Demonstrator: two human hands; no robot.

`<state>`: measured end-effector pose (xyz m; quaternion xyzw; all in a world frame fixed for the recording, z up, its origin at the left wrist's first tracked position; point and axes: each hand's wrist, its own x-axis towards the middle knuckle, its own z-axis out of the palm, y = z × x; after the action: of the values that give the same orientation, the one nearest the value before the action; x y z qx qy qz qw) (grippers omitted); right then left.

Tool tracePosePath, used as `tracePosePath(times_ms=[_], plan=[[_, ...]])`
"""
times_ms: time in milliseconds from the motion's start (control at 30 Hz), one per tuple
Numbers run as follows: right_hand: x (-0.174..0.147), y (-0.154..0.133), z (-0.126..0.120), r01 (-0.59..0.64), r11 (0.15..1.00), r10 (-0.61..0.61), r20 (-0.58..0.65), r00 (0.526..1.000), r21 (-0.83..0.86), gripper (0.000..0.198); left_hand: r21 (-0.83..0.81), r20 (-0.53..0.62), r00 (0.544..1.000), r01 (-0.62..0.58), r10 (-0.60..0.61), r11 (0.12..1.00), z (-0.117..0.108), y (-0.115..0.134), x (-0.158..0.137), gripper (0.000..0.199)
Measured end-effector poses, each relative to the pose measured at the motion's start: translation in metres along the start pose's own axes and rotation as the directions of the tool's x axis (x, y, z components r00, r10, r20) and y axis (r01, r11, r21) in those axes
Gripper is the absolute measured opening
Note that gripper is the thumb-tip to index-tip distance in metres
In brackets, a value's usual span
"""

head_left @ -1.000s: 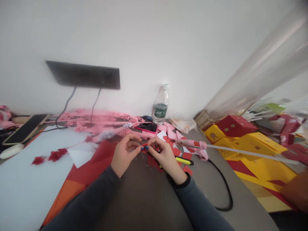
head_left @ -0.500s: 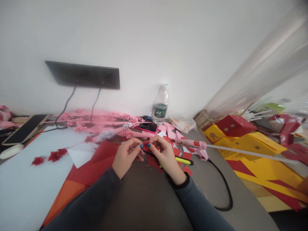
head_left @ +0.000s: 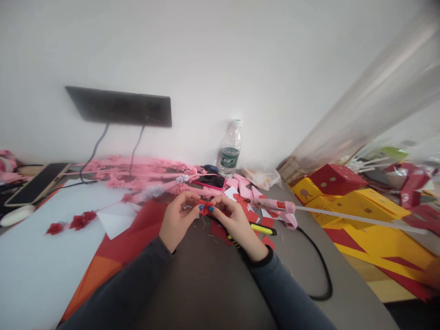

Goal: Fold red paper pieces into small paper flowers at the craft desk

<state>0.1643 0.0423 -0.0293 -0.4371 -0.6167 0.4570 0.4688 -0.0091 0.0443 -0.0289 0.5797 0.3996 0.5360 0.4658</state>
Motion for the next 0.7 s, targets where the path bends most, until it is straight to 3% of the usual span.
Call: tracePosePath(times_ms=[233, 433, 700], plan=[[-0.0002, 0.0036, 0.0014, -0.014, 1.0, 0.014, 0.028, 1.0, -0.003, 0.017, -0.065, 0.022, 0.997, 0.079, -0.078, 0.995, -0.0011, 0.0032, 0.0032, 0.011], [-0.0007, 0.0001, 0.0014, 0.094, 0.995, -0.094, 0.003, 0.996, 0.019, 0.012, -0.162, 0.034, 0.981, 0.193, -0.19, 0.968, -0.003, -0.0001, 0.0049, 0.021], [0.0009, -0.0006, 0.0003, -0.013, 0.997, 0.008, 0.068, 0.998, 0.075, 0.02, -0.173, 0.107, 0.969, 0.237, -0.221, 0.956, -0.0055, -0.0006, 0.0069, 0.02]])
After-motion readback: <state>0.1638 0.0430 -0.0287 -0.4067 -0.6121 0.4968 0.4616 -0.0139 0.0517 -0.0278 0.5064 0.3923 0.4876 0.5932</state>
